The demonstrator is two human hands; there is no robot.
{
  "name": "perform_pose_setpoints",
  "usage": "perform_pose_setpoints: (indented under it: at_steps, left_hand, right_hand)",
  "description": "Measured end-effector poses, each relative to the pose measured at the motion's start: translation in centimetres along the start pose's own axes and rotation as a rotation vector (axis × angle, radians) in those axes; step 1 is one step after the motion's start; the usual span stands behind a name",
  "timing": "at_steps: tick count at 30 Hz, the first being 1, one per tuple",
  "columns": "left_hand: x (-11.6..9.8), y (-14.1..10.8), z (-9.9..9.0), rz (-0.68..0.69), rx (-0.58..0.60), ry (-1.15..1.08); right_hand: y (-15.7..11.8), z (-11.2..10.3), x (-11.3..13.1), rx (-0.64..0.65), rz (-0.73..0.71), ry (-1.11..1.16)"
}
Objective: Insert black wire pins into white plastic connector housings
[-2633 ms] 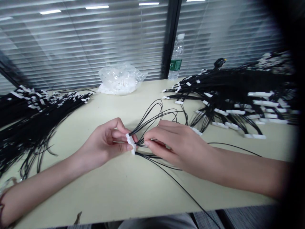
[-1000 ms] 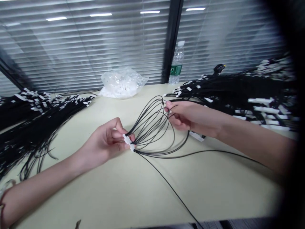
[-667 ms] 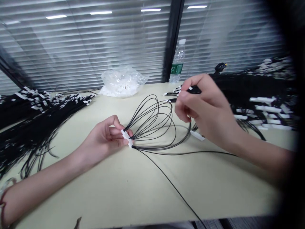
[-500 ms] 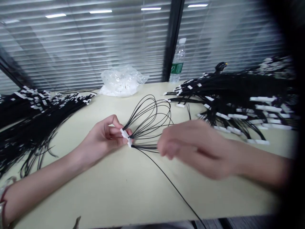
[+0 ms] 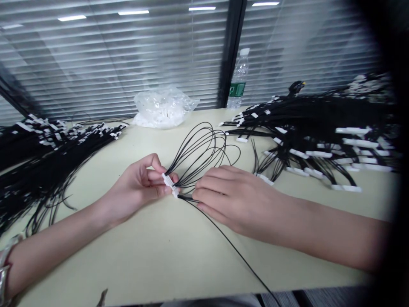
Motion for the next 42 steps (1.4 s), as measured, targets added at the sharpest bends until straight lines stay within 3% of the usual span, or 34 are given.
perform_pose_setpoints:
  at_steps: [20,33,42]
  left_hand:
    - [-0.1,0.0,0.4,-0.009,0.001,-0.056]
    - [-0.1,0.1,0.1,0.028,-0.013,-0.084]
    - [-0.1,0.1,0.2,0.062,0.070,-0.029]
  right_hand:
    - [-0.1,-1.1,0.5,-0.063,0.067,0.127]
    - [-0.7,-1.4,1.0,-0.130,0.058,-0.083]
    - [-0.4,-1.7,0.9,-0.142,0.075,-0.085]
Point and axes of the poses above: each hand's wrist, its own y-axis towards the middle knuckle, its own z-axis out of the palm, x = y × z, the point moved 9 cm from there along y, towards the middle knuckle, and after that the axes turned 10 degrees about x, right-handed, at the moved point
